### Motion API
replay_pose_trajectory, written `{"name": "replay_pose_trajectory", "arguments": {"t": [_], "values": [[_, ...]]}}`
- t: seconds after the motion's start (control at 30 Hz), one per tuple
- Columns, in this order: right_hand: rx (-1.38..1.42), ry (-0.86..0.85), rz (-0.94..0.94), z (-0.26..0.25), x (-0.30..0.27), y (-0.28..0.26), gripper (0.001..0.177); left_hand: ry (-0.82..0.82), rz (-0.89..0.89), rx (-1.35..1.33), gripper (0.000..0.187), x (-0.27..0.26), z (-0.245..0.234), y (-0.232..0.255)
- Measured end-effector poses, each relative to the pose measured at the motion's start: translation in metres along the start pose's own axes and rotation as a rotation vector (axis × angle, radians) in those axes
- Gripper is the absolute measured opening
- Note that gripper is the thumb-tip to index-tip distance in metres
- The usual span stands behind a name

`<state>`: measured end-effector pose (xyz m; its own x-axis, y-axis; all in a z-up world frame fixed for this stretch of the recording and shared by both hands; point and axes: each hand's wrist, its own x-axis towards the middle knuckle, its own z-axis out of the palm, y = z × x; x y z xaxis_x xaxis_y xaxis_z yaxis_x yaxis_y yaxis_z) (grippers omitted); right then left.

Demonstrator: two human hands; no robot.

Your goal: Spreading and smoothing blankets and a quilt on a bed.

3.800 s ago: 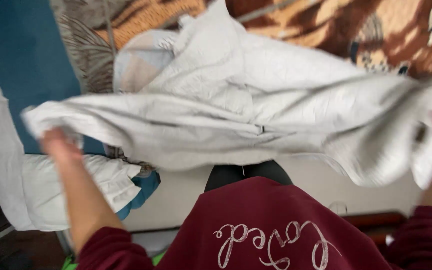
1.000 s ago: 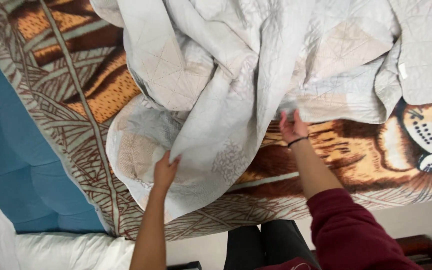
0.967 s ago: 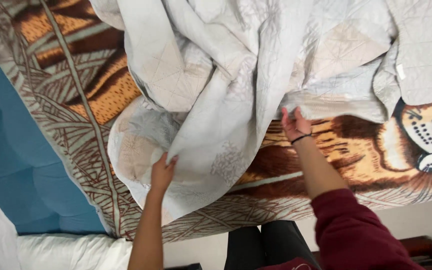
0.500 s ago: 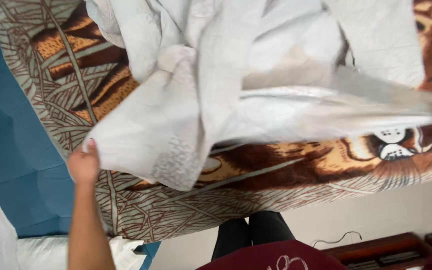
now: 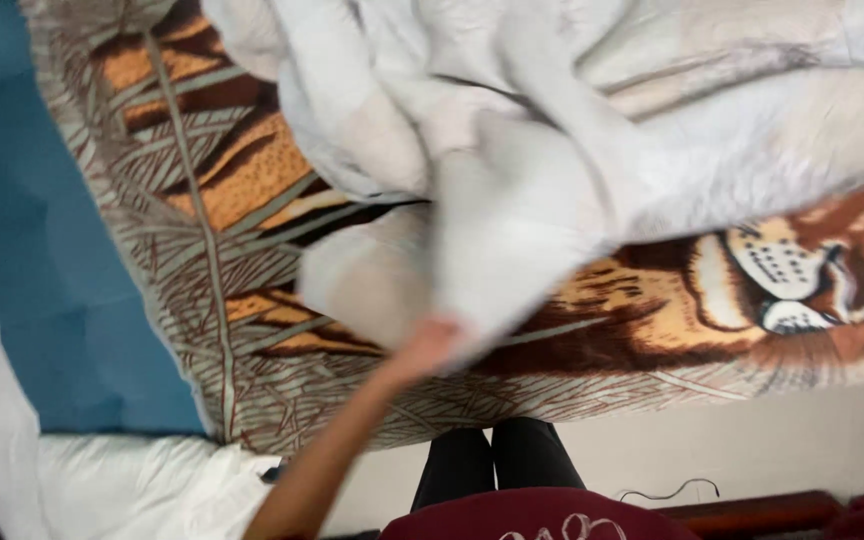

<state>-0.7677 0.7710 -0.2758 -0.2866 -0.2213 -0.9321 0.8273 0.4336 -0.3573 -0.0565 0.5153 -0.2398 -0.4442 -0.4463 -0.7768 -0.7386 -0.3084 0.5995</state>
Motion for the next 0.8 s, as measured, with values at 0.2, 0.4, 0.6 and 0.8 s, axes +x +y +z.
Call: {"name": "replay_pose_trajectory", "arguments": {"t": [0.2, 0.4, 0.6, 0.8], "values": [[0.123, -0.057, 0.137, 0.001, 0.134, 0.214, 0.024, 0.053, 0.22, -0.61, 0.016, 0.085, 0.043, -0.018], [0.094, -0.26, 0.072, 0.094, 0.137, 0.364, 0.037, 0.481, 0.144, -1.254, 0.037, 0.225, -0.024, -0.124], [0.03, -0.539, -0.237, 0.133, 0.196, 0.382, 0.06, 0.405, 0.041, -1.47, 0.063, 0.285, -0.037, -0.079], [-0.075, -0.468, -0.455, 0.109, 0.235, 0.342, 0.067, 0.278, 0.13, -1.509, 0.04, 0.358, -0.049, -0.095]]}}
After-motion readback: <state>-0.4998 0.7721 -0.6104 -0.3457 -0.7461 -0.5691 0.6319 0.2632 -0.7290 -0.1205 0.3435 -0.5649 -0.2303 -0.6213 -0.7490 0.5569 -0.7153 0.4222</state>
